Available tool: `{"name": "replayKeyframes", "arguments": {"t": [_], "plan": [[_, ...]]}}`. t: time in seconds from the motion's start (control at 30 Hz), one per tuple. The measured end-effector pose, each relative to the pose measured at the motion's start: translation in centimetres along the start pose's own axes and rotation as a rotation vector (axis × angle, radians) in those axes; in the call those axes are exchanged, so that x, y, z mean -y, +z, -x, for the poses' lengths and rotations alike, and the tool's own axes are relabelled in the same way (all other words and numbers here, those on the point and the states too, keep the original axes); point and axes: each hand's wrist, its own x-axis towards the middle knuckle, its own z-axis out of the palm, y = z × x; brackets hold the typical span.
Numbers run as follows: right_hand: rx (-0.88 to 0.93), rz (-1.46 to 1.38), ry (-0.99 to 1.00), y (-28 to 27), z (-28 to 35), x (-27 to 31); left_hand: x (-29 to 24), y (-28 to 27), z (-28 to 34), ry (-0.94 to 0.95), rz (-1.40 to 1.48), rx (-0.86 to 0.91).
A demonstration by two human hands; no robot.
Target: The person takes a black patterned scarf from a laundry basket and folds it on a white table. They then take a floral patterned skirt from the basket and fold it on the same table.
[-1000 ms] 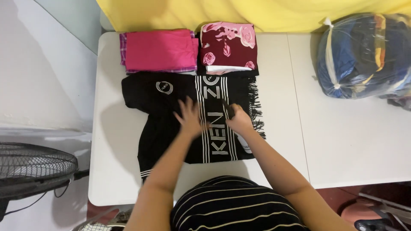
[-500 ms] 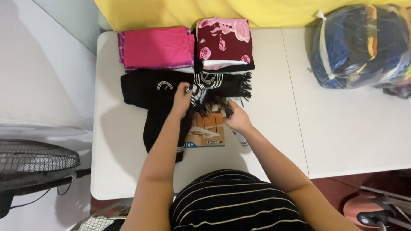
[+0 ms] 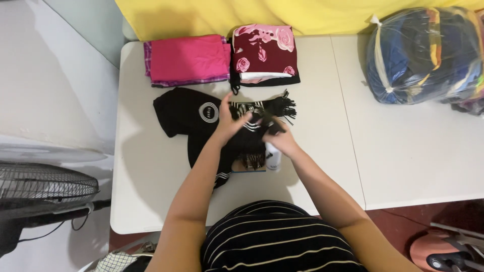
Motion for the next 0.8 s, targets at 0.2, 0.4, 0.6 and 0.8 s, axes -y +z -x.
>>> {"name": "replayKeyframes", "arguments": {"t": [0.2,0.4,0.6,0.8], "plan": [[-0.131,-0.177,0.006,-4.7,0.1,11.1,0.3,0.7,7.0,-0.546,-0.595,0.329],[-0.394,-0.005,0.066,-6.4,-2.0,12.3,23.5,-5.4,1.8,-0.516,-0.447,-0.028],[-0.549,0.309,0.107,-10.4,-2.2,7.9,-7.8,-11.0,-0.7,-0.345,0.004,0.238],[-0.508,0.27,0.19,-12.0,-4.1,7.6,-10.9,-12.3,-4.1,-0.187,-0.281,0.126]]}}
